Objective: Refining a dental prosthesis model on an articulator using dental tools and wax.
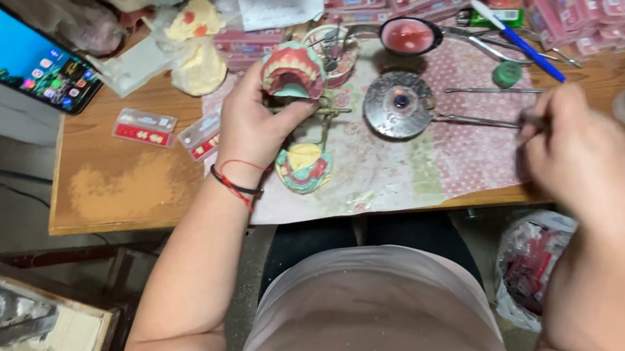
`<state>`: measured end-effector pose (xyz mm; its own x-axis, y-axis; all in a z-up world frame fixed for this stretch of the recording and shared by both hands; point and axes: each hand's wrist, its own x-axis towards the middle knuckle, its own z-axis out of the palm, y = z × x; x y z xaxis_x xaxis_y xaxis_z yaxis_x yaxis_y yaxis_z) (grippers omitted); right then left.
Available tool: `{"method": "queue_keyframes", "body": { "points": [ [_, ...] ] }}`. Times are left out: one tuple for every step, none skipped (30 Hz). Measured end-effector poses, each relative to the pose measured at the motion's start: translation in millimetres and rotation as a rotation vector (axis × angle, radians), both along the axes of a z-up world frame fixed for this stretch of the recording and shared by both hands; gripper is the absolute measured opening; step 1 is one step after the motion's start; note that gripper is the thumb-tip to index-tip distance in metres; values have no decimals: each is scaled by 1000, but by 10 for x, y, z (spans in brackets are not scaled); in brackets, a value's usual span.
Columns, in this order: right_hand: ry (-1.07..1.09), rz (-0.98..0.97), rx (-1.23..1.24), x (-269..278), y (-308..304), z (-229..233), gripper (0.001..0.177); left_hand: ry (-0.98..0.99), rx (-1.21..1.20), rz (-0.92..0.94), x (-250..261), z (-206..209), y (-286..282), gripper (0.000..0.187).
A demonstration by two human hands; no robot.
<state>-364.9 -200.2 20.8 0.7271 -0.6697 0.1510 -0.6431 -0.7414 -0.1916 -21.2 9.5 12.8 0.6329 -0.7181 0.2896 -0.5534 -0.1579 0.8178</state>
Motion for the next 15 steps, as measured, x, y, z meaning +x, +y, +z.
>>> {"method": "queue_keyframes", "body": {
  "points": [
    [1,6,4,159,198,42,20,1,4,6,-3,-6,11,50],
    [-29,36,253,309,397,83,23,-8,-11,6,-7,-11,14,47],
    [-61,71,505,457,595,124,32,-16,-25,6,-13,-16,16,44],
    [-59,72,508,570,762,76,32,-15,-21,7,-3,-37,22,44],
    [-55,218,496,684,929,29,30,-48,-28,2,6,-58,29,43],
    [-50,364,480,796,1091,-17,30,-81,-36,-2,15,-77,32,42],
    [-50,366,483,912,1179,-14,30,-80,-34,0,16,-65,42,42],
    [29,310,414,1024,1270,-13,30,-98,-32,-8,16,-54,47,40],
    [107,254,345,1136,1360,-10,44,-115,-31,-16,16,-42,50,38],
    [108,252,345,1187,1389,-40,44,-115,-30,-18,17,-46,50,38],
    [130,249,300,1237,1416,-69,48,-118,-42,-20,18,-50,49,37],
    [153,246,257,1281,1450,-101,53,-120,-52,-23,12,-58,53,36],
    [155,244,260,1298,1472,-151,53,-118,-50,-25,-2,-42,68,36],
    [162,245,200,1319,1485,-195,53,-125,-28,-12,-12,-20,72,36],
    [170,247,141,1339,1499,-237,53,-133,-6,2,-23,5,77,36]
  ]
}}
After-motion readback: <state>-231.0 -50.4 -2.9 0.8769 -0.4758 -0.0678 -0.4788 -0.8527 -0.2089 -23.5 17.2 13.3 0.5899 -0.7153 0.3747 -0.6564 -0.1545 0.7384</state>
